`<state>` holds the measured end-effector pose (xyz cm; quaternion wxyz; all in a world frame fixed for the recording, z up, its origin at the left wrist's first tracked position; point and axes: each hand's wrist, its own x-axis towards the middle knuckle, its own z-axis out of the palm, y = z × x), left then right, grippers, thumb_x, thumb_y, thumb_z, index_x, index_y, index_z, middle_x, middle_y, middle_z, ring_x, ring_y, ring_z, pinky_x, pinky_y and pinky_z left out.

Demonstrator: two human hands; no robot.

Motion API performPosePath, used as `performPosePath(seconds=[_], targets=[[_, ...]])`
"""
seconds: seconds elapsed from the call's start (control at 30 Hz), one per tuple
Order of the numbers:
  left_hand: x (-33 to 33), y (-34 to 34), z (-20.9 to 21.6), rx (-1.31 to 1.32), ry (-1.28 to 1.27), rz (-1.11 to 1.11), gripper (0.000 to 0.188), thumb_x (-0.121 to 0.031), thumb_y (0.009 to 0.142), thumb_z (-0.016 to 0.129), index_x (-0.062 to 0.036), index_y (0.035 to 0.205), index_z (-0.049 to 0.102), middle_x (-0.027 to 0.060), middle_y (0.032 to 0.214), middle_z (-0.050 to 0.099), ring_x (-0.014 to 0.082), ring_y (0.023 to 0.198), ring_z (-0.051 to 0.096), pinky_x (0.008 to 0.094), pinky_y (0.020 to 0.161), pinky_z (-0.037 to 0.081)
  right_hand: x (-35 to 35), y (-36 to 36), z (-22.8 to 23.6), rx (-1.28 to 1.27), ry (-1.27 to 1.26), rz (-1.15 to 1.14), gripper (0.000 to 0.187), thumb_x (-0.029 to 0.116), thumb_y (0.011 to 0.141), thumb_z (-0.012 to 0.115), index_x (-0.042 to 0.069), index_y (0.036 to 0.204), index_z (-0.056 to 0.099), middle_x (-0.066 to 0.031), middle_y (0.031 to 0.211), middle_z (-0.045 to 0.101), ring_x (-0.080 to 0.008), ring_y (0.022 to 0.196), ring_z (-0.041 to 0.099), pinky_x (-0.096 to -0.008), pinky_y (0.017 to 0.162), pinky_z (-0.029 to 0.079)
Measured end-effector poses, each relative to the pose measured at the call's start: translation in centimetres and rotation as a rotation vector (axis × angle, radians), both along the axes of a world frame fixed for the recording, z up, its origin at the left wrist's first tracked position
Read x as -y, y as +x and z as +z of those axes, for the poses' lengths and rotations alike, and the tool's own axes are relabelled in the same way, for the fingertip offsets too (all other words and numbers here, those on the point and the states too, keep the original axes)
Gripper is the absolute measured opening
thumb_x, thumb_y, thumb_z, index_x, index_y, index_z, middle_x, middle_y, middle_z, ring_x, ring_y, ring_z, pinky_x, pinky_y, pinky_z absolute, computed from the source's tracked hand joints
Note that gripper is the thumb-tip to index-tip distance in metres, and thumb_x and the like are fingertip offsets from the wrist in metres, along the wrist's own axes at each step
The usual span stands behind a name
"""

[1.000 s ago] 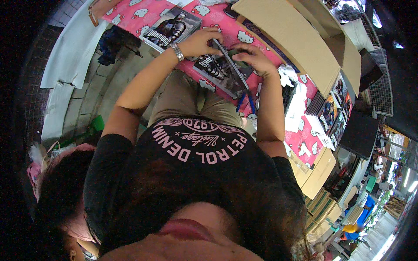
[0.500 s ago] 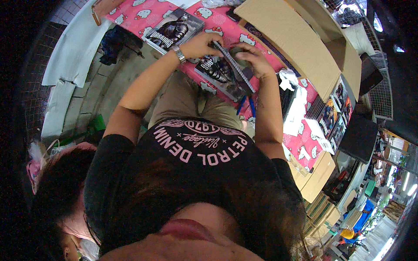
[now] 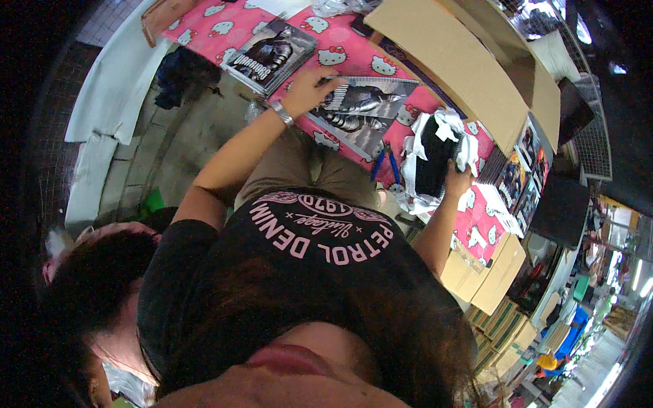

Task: The person uses wire cutters to trim the spiral binding on notebooks and slides them into silver pouches.

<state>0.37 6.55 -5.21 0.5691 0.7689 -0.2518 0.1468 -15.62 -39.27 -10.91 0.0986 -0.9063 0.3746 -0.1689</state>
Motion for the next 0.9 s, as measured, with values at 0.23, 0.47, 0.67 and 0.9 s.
performPosePath(seconds=[0.23, 0.47, 0.67, 0.9], targets=[[0.5, -3.2, 1.0, 0.057, 0.233, 0.146, 0.032, -0.034, 0.087, 0.062, -0.0124, 0.11, 0.062, 0.0113, 0.098, 0.066, 0.0301, 0.082, 0.064, 0.0418, 0.068, 0.052, -18.9, -1.8, -2.8, 0.05, 0.211, 0.717, 0.065, 0.041, 0.082, 0.065, 0.001, 0.13, 0.047, -0.0229, 0.132, 0.045, -0.0442, 0.115, 0.045, -0.0543, 0.096, 0.036], [1.0, -3.3, 2.2, 0.136, 0.078, 0.161, 0.03, -0.036, 0.087, 0.063, -0.0055, 0.09, 0.066, 0.0147, 0.076, 0.064, 0.0322, 0.067, 0.063, 0.0409, 0.059, 0.049, -19.9, -2.6, -3.5, -0.088, -0.143, 0.715, 0.064, 0.03, 0.082, 0.067, 0.0, 0.134, 0.046, -0.0218, 0.125, 0.054, -0.0402, 0.112, 0.052, -0.0471, 0.094, 0.042], [0.2, -2.4, 0.7, -0.096, 0.331, 0.07, 0.03, -0.03, 0.087, 0.065, -0.0067, 0.107, 0.063, 0.0167, 0.088, 0.066, 0.033, 0.071, 0.064, 0.0394, 0.062, 0.05, -19.1, -2.4, 0.5, 0.299, 0.592, 0.54, 0.048, 0.012, 0.077, 0.068, 0.0, 0.122, 0.059, -0.0157, 0.107, 0.065, -0.0208, 0.091, 0.064, -0.0308, 0.083, 0.049], [-0.1, -2.8, 1.9, -0.139, 0.185, 0.001, 0.028, -0.028, 0.087, 0.066, -0.0068, 0.105, 0.064, 0.0151, 0.086, 0.067, 0.0238, 0.072, 0.066, 0.0347, 0.063, 0.051, -26.3, -0.2, 9.0, 0.336, 0.407, 1.021, 0.058, 0.008, 0.072, 0.071, 0.003, 0.128, 0.055, -0.0164, 0.115, 0.06, -0.0269, 0.105, 0.059, -0.0345, 0.092, 0.045]])
